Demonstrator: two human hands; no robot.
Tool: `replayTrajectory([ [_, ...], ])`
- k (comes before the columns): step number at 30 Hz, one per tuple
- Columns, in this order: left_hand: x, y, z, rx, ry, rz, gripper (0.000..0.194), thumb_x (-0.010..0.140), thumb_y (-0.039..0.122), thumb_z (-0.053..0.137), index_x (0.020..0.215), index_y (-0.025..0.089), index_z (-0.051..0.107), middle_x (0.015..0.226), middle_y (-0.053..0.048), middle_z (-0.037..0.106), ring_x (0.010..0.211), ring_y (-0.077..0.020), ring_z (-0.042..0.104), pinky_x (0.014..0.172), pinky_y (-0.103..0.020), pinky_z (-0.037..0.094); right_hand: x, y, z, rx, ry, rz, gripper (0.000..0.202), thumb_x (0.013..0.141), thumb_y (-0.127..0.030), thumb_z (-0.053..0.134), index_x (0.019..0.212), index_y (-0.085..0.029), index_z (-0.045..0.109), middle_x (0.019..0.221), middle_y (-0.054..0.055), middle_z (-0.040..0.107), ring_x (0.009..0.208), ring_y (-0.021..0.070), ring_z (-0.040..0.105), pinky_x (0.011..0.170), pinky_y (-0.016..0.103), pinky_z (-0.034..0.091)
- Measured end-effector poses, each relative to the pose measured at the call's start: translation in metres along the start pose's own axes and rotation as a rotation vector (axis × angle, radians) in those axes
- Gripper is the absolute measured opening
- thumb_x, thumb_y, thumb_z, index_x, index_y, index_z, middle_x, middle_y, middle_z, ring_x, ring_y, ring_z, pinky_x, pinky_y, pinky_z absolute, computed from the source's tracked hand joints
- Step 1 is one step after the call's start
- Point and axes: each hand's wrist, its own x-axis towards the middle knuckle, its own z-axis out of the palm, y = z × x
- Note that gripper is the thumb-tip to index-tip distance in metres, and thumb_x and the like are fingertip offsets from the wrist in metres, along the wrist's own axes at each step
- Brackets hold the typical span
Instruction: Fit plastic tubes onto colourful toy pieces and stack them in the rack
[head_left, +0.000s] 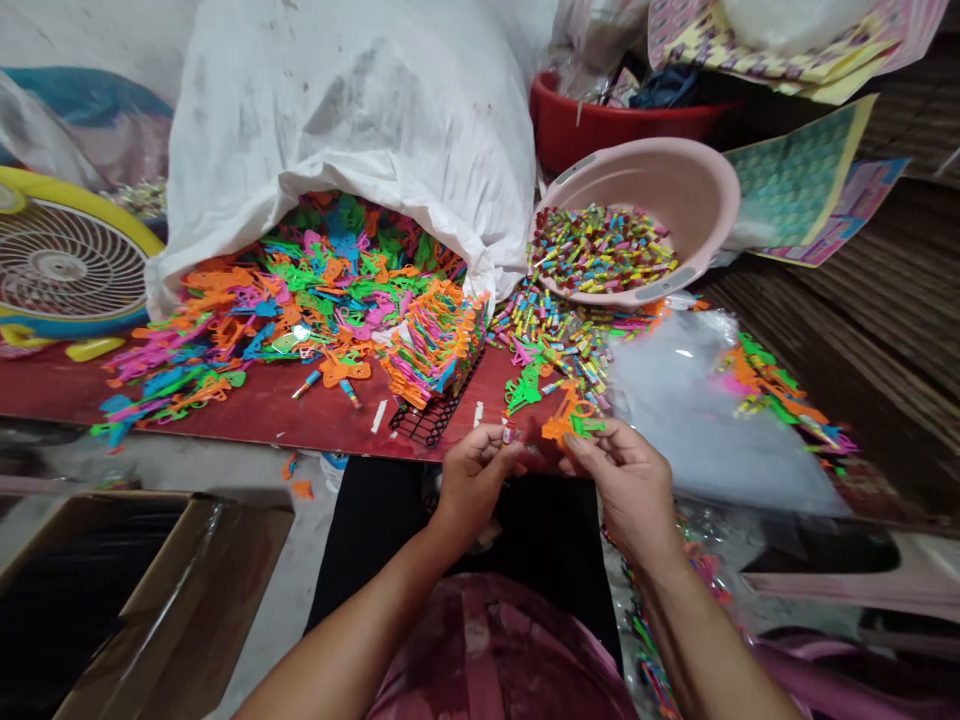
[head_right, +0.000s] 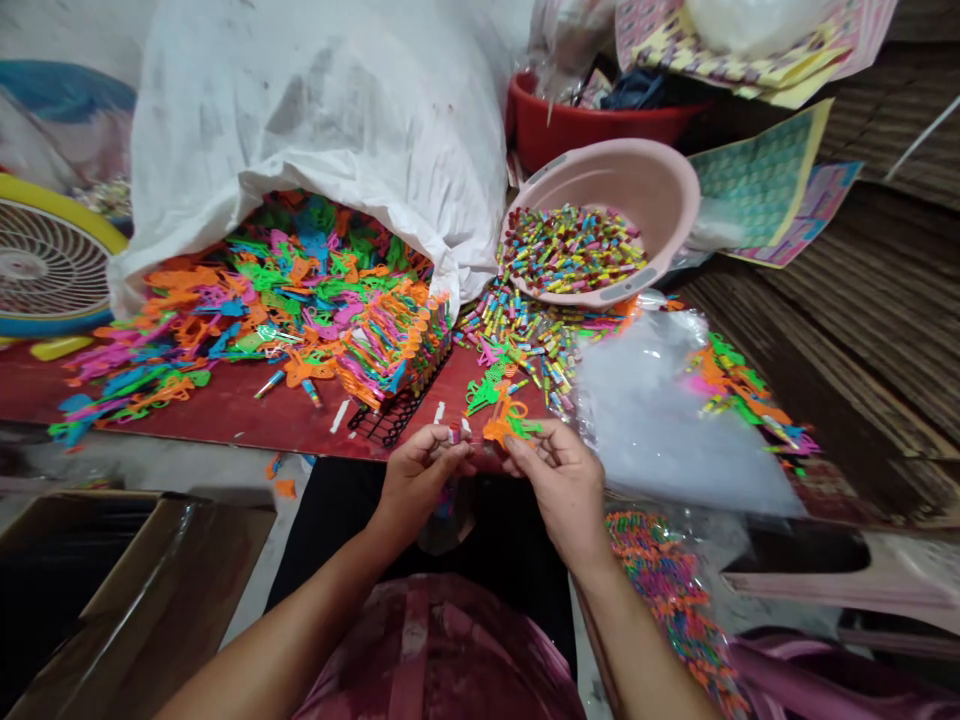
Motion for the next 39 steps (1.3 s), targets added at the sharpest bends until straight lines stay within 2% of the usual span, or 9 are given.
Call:
replayTrajectory([
  [3,-0.001,0.0,0.005,0.038,-0.018,0.032,0.029,0.08,0.042,0.071,0.092,0.017,0.064,0.077,-0.001,0.069,0.067,-0.0136,0.066,0.064,-0.023,0.048,-0.003,-0.003,0.016,0.219,0.04,0.078,0.024,0.08,-0.038,0.075,0.091,-0.02,0.065,0.075,0.0,0.07,0.059,0.012,0.064,0.059,0.025,0.055],
  [7,-0.002,0.002,0.006,0.094,-0.041,0.08,0.027,0.083,0.041,0.069,0.095,0.016,0.066,0.078,-0.003,0.07,0.069,-0.0154,0.065,0.065,-0.025,0.048,-0.005,-0.004,0.027,0.252,0.075,0.037,0.024,0.08,-0.037,0.075,0.093,-0.02,0.065,0.076,0.0,0.071,0.059,0.0115,0.065,0.059,0.024,0.056],
  [20,0.0,-0.004,0.001,0.144,-0.052,0.139,0.026,0.088,0.041,0.064,0.1,0.018,0.068,0.077,-0.002,0.07,0.068,-0.0153,0.065,0.066,-0.025,0.049,-0.009,0.002,0.028,0.147,0.1,0.002,0.023,0.081,-0.037,0.074,0.095,-0.021,0.065,0.072,-0.002,0.07,0.061,0.0135,0.067,0.059,0.024,0.055],
  [25,-0.001,-0.003,0.001,0.289,-0.04,0.199,0.025,0.09,0.04,0.061,0.101,0.019,0.069,0.074,-0.002,0.068,0.069,-0.0153,0.064,0.066,-0.024,0.048,-0.012,0.009,0.032,0.091,0.143,-0.029,0.024,0.082,-0.039,0.073,0.097,-0.021,0.065,0.073,-0.001,0.071,0.062,0.014,0.068,0.06,0.025,0.055],
  [30,-0.002,-0.003,-0.002,0.396,-0.056,0.295,0.023,0.093,0.038,0.056,0.088,0.02,0.069,0.075,-0.001,0.066,0.069,-0.0141,0.059,0.068,-0.024,0.045,-0.018,0.015,0.035,0.079,0.169,-0.069,0.023,0.084,-0.039,0.071,0.097,-0.021,0.064,0.076,0.0,0.073,0.065,0.014,0.068,0.063,0.027,0.057],
  [34,-0.002,-0.007,-0.006,0.446,-0.073,0.339,0.019,0.093,0.036,0.056,0.092,0.023,0.07,0.08,-0.002,0.069,0.074,-0.0154,0.06,0.075,-0.026,0.046,-0.018,0.016,0.032,0.033,0.134,-0.056,0.024,0.084,-0.039,0.072,0.099,-0.021,0.064,0.075,-0.001,0.073,0.064,0.0146,0.069,0.062,0.027,0.056],
  [39,-0.004,-0.012,-0.003,0.519,-0.056,0.4,0.018,0.094,0.033,0.053,0.091,0.023,0.068,0.083,-0.003,0.07,0.074,-0.015,0.061,0.077,-0.026,0.047,-0.017,0.013,0.036,0.204,0.122,0.003,0.022,0.085,-0.039,0.071,0.091,-0.022,0.058,0.068,-0.003,0.071,0.06,0.0143,0.068,0.059,0.026,0.056],
])
